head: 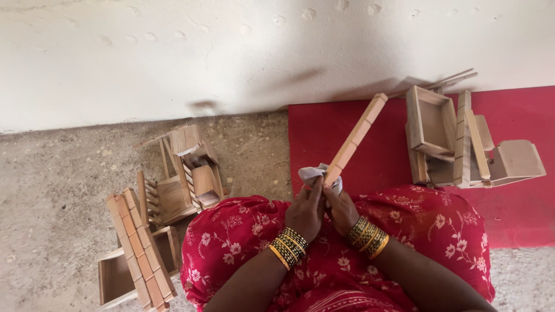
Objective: The person sits on a mat on the floor and wipes small wooden toy furniture pieces, including miniature chairs, boxes, and a cart, one at a time with a cloth, setting each wiped piece aside and picking up the next piece to continue wiping.
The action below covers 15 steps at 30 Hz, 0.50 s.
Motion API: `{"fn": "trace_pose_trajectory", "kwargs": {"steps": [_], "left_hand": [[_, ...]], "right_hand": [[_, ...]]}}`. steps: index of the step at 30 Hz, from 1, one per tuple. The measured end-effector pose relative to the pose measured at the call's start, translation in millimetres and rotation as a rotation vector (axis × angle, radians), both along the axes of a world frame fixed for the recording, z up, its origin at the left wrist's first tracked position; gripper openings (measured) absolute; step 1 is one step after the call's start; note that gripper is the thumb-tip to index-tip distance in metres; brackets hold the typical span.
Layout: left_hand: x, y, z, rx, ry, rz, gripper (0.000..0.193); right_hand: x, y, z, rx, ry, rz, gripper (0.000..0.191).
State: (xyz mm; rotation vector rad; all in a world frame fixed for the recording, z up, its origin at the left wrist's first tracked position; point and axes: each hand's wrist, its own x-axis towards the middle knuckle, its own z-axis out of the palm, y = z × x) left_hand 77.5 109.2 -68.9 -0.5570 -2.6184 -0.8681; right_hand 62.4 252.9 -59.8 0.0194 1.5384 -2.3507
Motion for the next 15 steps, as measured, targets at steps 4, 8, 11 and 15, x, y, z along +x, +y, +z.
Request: {"fn": "trace_pose_trajectory", "kwargs": {"steps": [4,8,11,15], "left_hand": [[-1,5,-14,-0.029,-0.001,-0.078,0.060],[3,20,-30,-0.142,0.101,-0.126,0.052],[4,22,-34,-0.214,0.157,-0.162,0.049],[0,19,-28,-0.197,0.168,-0.087,0.046]], "right_hand": [[-11,11,10,0.034,0.105,-0.113,0.050],[-30,25,48,-0.051,0.171,-0.366,0.045],[-30,35,67,-0.099,0.197,-0.418,0.047],[-16,24,70,0.120,0.195,-0.353,0.063]]}}
